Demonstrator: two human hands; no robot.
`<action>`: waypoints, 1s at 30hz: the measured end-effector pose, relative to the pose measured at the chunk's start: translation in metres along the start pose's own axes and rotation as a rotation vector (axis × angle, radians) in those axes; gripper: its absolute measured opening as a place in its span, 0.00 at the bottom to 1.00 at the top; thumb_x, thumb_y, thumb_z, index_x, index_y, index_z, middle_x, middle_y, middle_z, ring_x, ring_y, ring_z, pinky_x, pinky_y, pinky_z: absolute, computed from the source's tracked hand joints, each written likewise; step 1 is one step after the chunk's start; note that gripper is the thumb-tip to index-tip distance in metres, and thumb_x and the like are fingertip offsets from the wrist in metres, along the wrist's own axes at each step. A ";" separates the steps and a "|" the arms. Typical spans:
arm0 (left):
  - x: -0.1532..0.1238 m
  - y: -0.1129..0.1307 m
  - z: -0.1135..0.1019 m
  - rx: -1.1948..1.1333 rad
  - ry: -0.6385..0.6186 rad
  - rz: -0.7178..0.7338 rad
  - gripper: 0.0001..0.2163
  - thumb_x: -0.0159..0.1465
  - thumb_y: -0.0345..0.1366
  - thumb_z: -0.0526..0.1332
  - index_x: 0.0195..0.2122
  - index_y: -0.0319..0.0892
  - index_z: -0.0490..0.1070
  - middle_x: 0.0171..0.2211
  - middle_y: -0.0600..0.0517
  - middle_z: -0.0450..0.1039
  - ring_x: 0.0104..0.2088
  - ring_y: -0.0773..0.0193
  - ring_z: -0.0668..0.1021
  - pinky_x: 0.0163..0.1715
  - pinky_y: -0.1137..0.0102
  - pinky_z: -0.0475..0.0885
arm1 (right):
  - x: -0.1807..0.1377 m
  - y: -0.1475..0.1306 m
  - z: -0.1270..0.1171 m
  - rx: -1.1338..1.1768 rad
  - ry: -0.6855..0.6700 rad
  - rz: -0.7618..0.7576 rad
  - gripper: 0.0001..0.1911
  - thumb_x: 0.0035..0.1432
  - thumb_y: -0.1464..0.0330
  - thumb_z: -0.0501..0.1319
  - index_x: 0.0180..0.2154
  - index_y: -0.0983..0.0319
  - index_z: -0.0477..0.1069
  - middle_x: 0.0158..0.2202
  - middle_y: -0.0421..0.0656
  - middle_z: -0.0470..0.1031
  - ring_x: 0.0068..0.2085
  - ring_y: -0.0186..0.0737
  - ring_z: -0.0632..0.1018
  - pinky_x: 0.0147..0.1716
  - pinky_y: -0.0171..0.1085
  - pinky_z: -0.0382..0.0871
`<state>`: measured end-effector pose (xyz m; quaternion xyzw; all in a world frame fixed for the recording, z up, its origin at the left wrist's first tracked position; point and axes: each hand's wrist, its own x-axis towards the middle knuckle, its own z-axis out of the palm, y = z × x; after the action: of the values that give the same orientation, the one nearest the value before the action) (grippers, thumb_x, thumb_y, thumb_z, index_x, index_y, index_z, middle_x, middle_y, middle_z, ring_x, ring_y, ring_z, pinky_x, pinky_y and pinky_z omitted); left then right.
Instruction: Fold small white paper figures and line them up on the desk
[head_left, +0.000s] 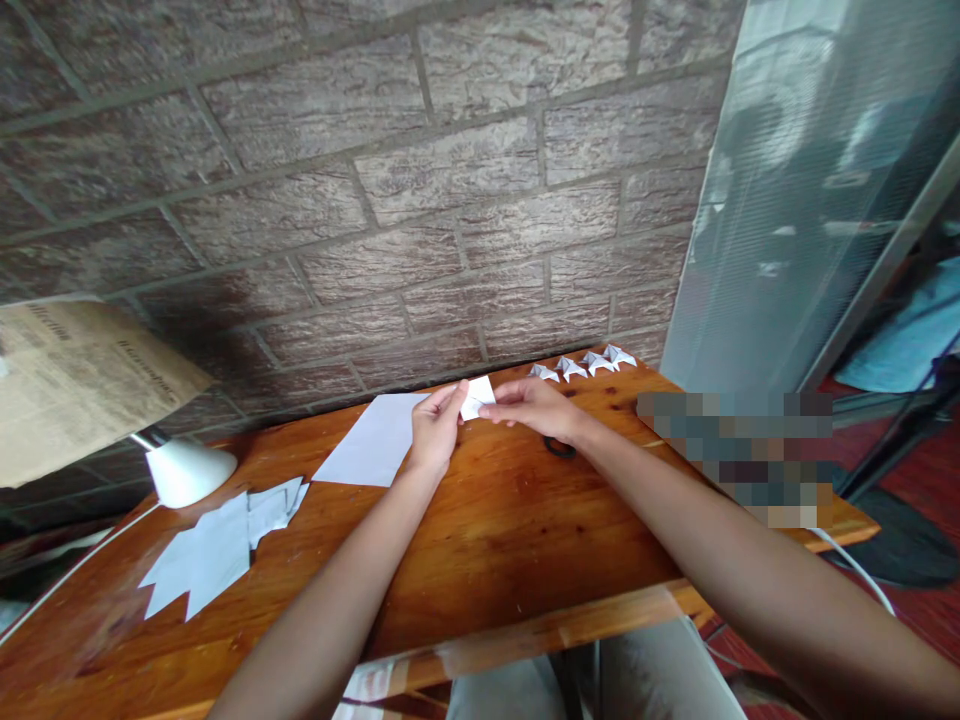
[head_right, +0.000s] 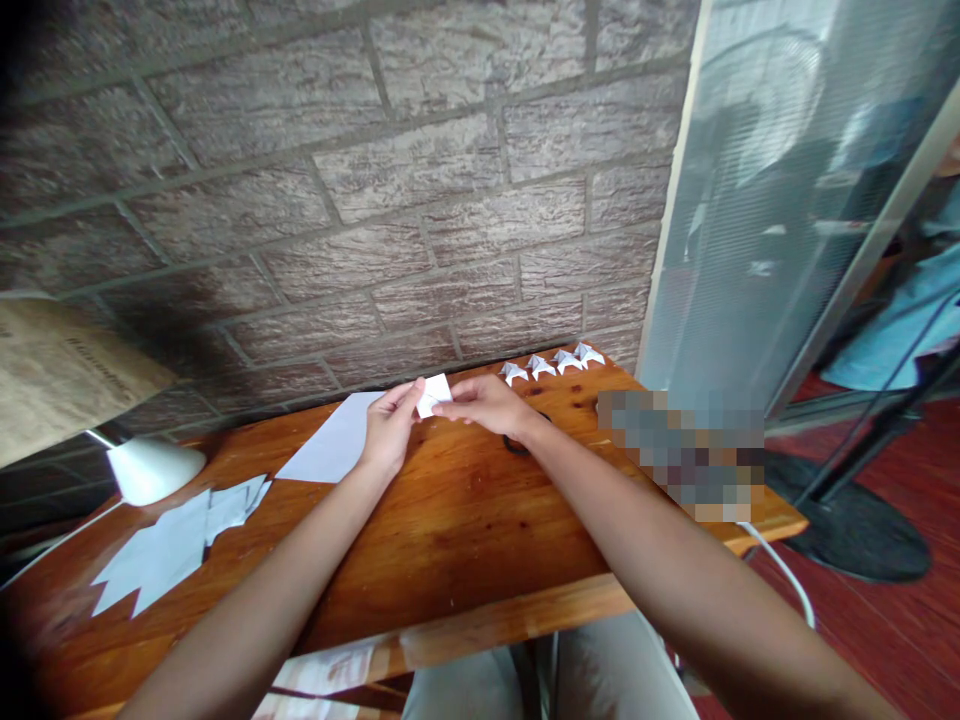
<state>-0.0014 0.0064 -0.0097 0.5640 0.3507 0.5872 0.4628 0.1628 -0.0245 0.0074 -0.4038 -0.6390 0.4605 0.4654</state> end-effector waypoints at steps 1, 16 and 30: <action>0.000 0.000 0.000 0.008 -0.003 -0.002 0.16 0.53 0.49 0.66 0.31 0.40 0.77 0.21 0.56 0.71 0.21 0.71 0.67 0.21 0.74 0.59 | 0.000 0.000 0.000 0.004 -0.007 0.007 0.19 0.42 0.56 0.70 0.30 0.64 0.78 0.25 0.41 0.77 0.26 0.31 0.72 0.26 0.31 0.64; 0.001 0.002 -0.001 -0.293 -0.146 -0.267 0.19 0.52 0.51 0.67 0.36 0.41 0.74 0.40 0.46 0.78 0.38 0.63 0.78 0.28 0.74 0.64 | 0.001 0.000 -0.012 0.290 0.187 0.096 0.15 0.36 0.62 0.75 0.27 0.64 0.79 0.23 0.42 0.76 0.24 0.28 0.72 0.23 0.28 0.65; -0.002 0.000 -0.001 -0.010 -0.129 -0.045 0.19 0.51 0.46 0.69 0.40 0.40 0.77 0.32 0.50 0.78 0.30 0.67 0.75 0.26 0.75 0.66 | 0.005 0.009 -0.011 0.135 0.153 0.013 0.17 0.40 0.59 0.72 0.30 0.65 0.79 0.20 0.39 0.73 0.22 0.27 0.67 0.21 0.29 0.56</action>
<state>-0.0021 0.0044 -0.0106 0.5901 0.3298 0.5409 0.5005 0.1733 -0.0153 0.0013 -0.4096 -0.5663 0.4736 0.5359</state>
